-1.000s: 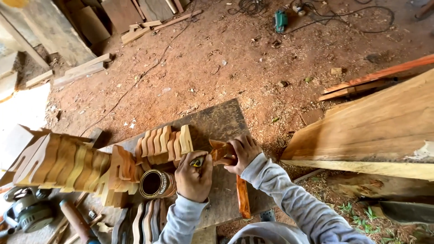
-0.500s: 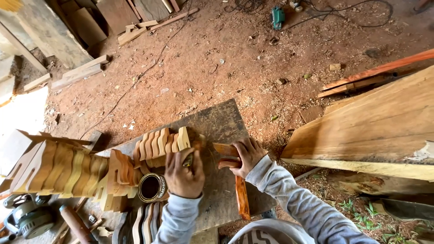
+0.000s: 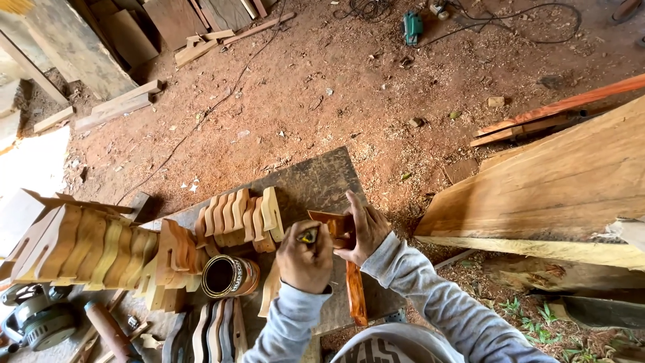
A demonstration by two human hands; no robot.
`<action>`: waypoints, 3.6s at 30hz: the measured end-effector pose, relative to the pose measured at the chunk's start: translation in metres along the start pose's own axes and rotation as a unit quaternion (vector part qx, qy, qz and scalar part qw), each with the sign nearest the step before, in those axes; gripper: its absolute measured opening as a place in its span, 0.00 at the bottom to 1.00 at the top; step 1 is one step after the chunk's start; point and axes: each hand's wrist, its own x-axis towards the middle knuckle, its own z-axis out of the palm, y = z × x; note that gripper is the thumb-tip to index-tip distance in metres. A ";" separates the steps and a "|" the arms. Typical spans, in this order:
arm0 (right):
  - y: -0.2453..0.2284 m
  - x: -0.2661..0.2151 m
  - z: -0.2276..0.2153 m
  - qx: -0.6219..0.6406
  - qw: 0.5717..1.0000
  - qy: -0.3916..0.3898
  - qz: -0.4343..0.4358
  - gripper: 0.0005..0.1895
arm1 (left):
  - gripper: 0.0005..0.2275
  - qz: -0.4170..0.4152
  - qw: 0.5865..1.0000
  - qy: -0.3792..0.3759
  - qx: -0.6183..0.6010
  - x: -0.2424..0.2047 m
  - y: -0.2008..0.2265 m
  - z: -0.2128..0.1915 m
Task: Applying varnish or paint to small curved wooden furniture components using a brush.
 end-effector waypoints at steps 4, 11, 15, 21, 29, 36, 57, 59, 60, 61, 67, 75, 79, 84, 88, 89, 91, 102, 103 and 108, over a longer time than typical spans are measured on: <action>0.012 -0.013 0.005 -0.009 1.000 -0.005 -0.002 0.73 | 0.04 0.027 0.991 0.027 0.125 0.016 -0.002 -0.020; 0.020 -0.013 0.017 0.003 1.000 0.015 0.005 0.74 | 0.03 0.012 0.996 0.056 0.064 -0.012 -0.020 0.021; 0.016 -0.016 0.000 -0.008 1.000 0.018 0.000 0.73 | 0.03 0.073 0.976 0.098 0.179 0.004 -0.059 -0.014; 0.021 -0.009 -0.006 -0.022 0.999 0.002 -0.033 0.71 | 0.03 0.043 0.999 0.012 0.014 -0.002 0.021 -0.025; 0.028 -0.014 -0.014 -0.025 0.999 -0.040 -0.006 0.71 | 0.03 0.099 0.987 -0.016 0.123 0.003 0.010 -0.037; 0.025 -0.008 -0.013 -0.018 0.999 0.014 -0.040 0.66 | 0.07 0.068 0.988 -0.080 0.111 -0.015 -0.008 -0.018; 0.019 0.021 -0.058 0.440 0.723 -0.262 0.465 0.64 | 0.04 0.202 0.975 -0.075 0.060 -0.008 -0.010 -0.040; 0.024 0.014 -0.052 0.439 0.743 -0.261 0.433 0.61 | 0.05 0.207 0.976 -0.028 0.056 -0.006 -0.007 -0.047; 0.021 0.016 -0.053 0.440 0.742 -0.263 0.433 0.61 | 0.05 0.205 0.977 -0.028 0.058 -0.008 0.002 -0.045; 0.017 0.018 -0.054 0.474 0.716 -0.253 0.445 0.62 | 0.05 0.201 0.976 -0.057 0.054 -0.011 0.011 -0.042; 0.023 0.017 -0.051 0.518 0.691 -0.244 0.441 0.57 | 0.04 0.204 0.977 -0.040 0.048 -0.005 -0.010 -0.043; 0.061 -0.016 -0.010 0.570 0.641 -0.239 0.456 0.59 | 0.07 0.190 0.980 -0.058 0.006 -0.006 -0.006 -0.047; 0.091 -0.040 0.017 0.653 0.599 -0.216 0.410 0.31 | 0.06 0.213 0.977 -0.018 -0.004 -0.008 0.005 -0.051; 0.108 -0.040 0.032 0.692 0.597 -0.273 0.302 0.28 | 0.05 0.174 0.984 -0.045 -0.009 -0.025 0.007 -0.036; 0.086 -0.034 0.003 0.758 0.517 -0.273 0.288 0.19 | 0.04 0.082 0.992 0.050 -0.084 -0.028 0.005 -0.037; 0.078 -0.030 -0.006 0.798 0.456 -0.258 0.297 0.19 | 0.05 -0.001 0.981 0.104 -0.162 -0.028 0.009 -0.037; 0.080 -0.031 0.004 0.795 0.488 -0.255 0.255 0.14 | 0.06 -0.045 0.966 0.120 -0.224 -0.030 0.016 -0.030; 0.049 0.014 -0.005 0.848 0.488 -0.207 -0.011 0.36 | 0.02 -0.085 0.987 0.057 -0.127 -0.035 0.009 -0.019; 0.043 0.020 -0.003 0.819 0.522 -0.224 -0.081 0.33 | 0.01 -0.063 0.980 0.071 -0.175 -0.030 0.012 -0.015; 0.071 -0.005 0.008 0.781 0.574 -0.238 -0.067 0.36 | 0.03 -0.086 0.945 0.105 -0.297 -0.012 0.043 -0.038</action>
